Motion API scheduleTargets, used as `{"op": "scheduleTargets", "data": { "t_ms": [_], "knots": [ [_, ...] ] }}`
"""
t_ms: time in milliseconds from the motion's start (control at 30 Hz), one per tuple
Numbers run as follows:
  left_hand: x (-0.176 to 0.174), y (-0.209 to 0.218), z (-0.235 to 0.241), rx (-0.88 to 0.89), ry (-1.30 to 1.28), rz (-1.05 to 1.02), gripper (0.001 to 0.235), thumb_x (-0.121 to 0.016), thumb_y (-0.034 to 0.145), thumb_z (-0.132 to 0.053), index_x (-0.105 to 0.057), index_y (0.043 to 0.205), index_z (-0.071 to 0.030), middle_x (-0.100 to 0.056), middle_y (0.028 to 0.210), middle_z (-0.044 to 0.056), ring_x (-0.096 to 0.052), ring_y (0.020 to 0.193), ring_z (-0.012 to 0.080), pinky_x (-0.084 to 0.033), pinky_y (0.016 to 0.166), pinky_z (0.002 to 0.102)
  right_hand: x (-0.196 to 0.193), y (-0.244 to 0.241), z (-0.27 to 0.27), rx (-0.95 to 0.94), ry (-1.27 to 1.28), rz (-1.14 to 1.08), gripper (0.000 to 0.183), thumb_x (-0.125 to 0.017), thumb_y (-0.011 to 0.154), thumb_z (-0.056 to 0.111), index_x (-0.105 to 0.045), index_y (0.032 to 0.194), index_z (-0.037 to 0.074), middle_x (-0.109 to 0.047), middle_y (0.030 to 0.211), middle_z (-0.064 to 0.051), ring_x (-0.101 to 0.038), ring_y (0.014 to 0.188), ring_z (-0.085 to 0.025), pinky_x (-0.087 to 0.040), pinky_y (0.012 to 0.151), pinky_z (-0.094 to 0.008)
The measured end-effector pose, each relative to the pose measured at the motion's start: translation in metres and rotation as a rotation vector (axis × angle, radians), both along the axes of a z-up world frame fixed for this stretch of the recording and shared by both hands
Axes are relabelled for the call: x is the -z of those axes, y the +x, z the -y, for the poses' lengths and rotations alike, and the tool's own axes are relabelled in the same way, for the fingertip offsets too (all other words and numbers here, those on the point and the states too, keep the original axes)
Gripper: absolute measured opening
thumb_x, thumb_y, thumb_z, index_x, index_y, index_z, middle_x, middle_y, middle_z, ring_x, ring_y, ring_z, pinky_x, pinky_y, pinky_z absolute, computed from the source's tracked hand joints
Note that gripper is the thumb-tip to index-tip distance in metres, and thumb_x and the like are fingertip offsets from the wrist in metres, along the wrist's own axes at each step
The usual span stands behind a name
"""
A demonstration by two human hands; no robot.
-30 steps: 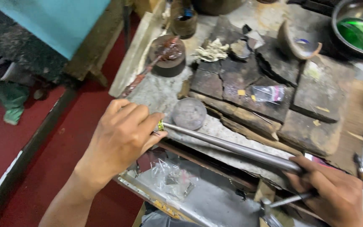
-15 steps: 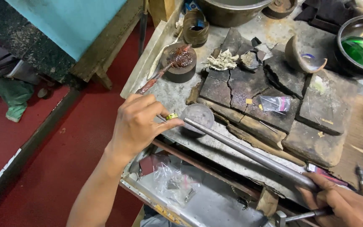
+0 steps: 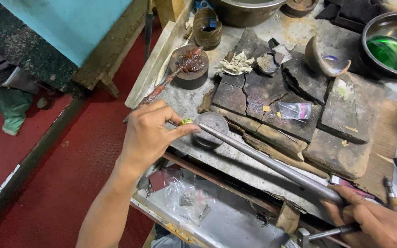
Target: The person hammers a small metal ring on a cylindrical mandrel to shape it. They repeatedly reposition the ring and strike it with a small hammer, occasionally checking its fit on the mandrel. The work occurs on a cluttered bench with various tools and materials visible.
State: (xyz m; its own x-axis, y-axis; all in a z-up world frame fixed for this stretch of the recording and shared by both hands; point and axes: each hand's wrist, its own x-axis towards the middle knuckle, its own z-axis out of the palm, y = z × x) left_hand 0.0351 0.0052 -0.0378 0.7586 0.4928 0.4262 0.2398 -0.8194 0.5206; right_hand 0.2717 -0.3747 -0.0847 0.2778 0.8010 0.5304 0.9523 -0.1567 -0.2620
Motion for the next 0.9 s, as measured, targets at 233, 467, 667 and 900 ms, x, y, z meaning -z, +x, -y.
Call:
{"op": "scheduleTargets", "data": {
  "t_ms": [233, 467, 667, 900],
  "knots": [
    [-0.003, 0.002, -0.001, -0.035, -0.033, 0.002, 0.036, -0.086, 0.084, -0.037, -0.065, 0.073, -0.010, -0.059, 0.070, 0.000, -0.043, 0.053, 0.0090, -0.044, 0.050, 0.023, -0.001, -0.008, -0.001, 0.073, 0.016, -0.003, 0.046, -0.082, 0.085, 0.008, -0.043, 0.060, 0.003, -0.077, 0.092, -0.013, -0.055, 0.049, -0.014, -0.044, 0.051, -0.029],
    [0.002, 0.011, 0.008, -0.092, 0.020, -0.023, 0.045, -0.090, 0.084, -0.037, -0.059, 0.069, -0.009, -0.055, 0.071, -0.001, -0.039, 0.050, 0.0100, -0.036, 0.044, 0.027, -0.003, -0.013, -0.003, 0.080, 0.010, -0.051, 0.045, -0.082, 0.084, 0.009, -0.046, 0.058, 0.004, -0.073, 0.077, -0.008, -0.069, 0.064, -0.012, -0.047, 0.054, -0.026],
    [-0.002, 0.013, 0.016, -0.064, 0.317, -0.033, 0.040, -0.086, 0.092, -0.036, -0.061, 0.077, -0.009, -0.054, 0.075, 0.003, -0.046, 0.058, 0.0193, -0.040, 0.055, 0.035, 0.012, -0.005, 0.009, 0.099, -0.012, -0.007, 0.044, -0.085, 0.084, 0.012, -0.048, 0.060, 0.006, -0.078, 0.095, -0.009, -0.068, 0.064, -0.013, -0.047, 0.056, -0.027],
    [-0.009, 0.026, 0.034, -0.022, 0.774, -0.124, 0.048, -0.095, 0.091, -0.042, -0.060, 0.071, -0.017, -0.053, 0.069, -0.002, -0.049, 0.057, 0.0101, -0.039, 0.066, 0.027, 0.016, 0.001, 0.012, 0.027, -0.006, 0.029, 0.041, -0.081, 0.086, 0.009, -0.049, 0.060, 0.005, -0.077, 0.087, -0.012, -0.075, 0.075, -0.016, -0.048, 0.052, -0.028]
  ]
}}
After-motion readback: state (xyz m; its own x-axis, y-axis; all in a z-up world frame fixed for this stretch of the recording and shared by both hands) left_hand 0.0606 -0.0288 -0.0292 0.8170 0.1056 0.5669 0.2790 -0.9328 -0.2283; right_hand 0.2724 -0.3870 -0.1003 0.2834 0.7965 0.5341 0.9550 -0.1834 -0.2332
